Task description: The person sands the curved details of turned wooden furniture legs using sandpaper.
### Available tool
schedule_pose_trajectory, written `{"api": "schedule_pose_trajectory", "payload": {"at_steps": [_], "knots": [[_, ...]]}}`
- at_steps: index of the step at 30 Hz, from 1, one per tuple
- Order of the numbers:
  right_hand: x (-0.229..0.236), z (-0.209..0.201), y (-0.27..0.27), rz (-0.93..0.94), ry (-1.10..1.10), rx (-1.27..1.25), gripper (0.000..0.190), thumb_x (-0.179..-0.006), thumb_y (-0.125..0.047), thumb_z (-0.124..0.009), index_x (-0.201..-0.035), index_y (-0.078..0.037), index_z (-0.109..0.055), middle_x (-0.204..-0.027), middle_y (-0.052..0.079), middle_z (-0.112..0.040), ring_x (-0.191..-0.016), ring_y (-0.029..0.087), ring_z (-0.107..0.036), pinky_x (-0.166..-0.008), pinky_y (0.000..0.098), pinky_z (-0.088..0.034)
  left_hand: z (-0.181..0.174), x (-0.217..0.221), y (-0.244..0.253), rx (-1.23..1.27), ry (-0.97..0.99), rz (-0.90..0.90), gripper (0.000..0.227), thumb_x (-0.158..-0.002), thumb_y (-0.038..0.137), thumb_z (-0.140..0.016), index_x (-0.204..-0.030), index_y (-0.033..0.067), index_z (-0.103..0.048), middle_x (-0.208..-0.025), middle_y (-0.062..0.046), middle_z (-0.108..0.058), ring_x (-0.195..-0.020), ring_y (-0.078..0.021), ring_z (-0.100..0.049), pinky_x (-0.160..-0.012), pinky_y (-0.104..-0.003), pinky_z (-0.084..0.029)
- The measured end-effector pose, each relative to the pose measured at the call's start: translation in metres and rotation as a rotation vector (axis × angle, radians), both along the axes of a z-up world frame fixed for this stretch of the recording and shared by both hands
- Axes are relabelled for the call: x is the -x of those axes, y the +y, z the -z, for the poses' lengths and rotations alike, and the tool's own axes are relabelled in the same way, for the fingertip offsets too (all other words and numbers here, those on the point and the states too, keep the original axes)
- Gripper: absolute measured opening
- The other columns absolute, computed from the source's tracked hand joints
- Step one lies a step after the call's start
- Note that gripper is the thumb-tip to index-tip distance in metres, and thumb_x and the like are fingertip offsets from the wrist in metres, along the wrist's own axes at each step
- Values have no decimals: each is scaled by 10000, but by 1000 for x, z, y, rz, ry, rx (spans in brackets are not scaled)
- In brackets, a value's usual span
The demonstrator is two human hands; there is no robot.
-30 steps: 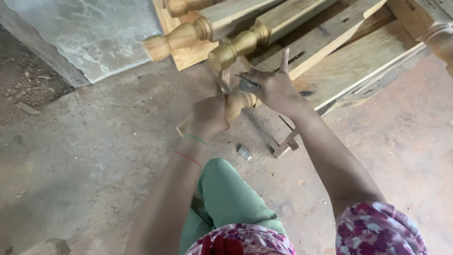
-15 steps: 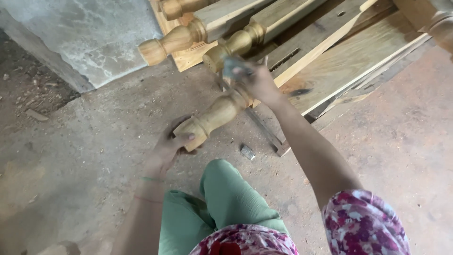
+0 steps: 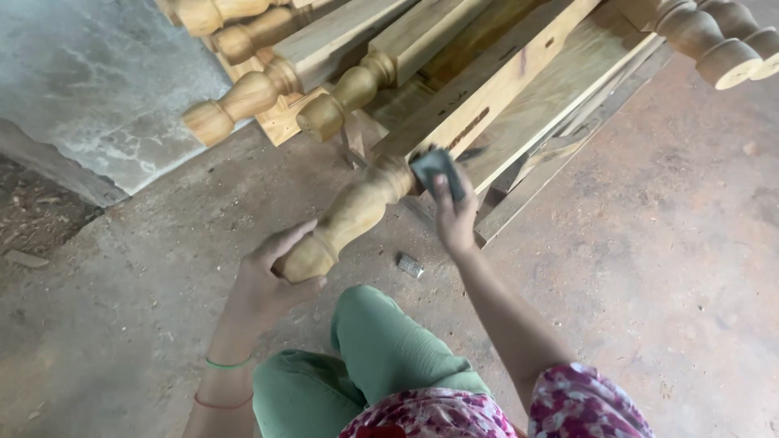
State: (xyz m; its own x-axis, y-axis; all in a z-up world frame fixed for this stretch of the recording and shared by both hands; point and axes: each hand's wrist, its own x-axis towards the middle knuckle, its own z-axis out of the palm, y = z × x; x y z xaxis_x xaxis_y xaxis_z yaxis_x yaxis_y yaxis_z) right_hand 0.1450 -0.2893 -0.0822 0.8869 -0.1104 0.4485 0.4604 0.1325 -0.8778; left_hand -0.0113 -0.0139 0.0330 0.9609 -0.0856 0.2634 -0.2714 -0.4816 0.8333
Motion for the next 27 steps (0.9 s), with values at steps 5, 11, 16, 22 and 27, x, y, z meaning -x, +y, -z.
{"api": "schedule_pose_trajectory", "payload": {"at_steps": [5,11,16,22,27], "knots": [[16,34,2,251,-444,227,329,-1109,-107,-557,-1436,-138,-578,-1431,95,-647,-1420,337,-561,-1255,589,-358,9,8,-8,-117,-59,-17,788,-633,94,-873,-1379,138,-624,-1337,-137,-672,-1183,-285,-689,-964,-399,-591],[20,36,-1,631,-715,799,364,-1012,-103,-688,-1348,-239,-657,-1358,-45,-696,-1491,335,-439,-1251,729,31,10,16,-18,-297,-37,-109,830,-622,138,-874,-1403,220,-607,-1363,-121,-669,-1146,-321,-695,-944,-417,-596],[21,39,1,544,-764,939,356,-989,-175,-712,-1314,-316,-669,-1344,-92,-711,-1508,353,-362,-1153,748,185,-3,12,-34,-542,41,-188,877,-647,214,-871,-1459,190,-541,-1302,-150,-664,-1091,-355,-691,-874,-437,-596],[7,38,4,629,-721,912,349,-969,-23,-681,-1252,-221,-734,-1288,-82,-765,-1522,316,-422,-1198,756,181,-13,-38,-91,-1106,119,-245,865,-706,527,-875,-1309,28,-507,-1122,-162,-693,-978,-292,-723,-881,-411,-579],[10,-61,35,500,-687,1033,267,-1061,-241,-734,-1321,-189,-710,-1150,-30,-781,-1405,201,-586,-1145,802,121,1,-55,-100,-1041,105,-321,783,-682,383,-922,-1249,14,-528,-969,-138,-702,-825,-252,-750,-713,-365,-618]]}}
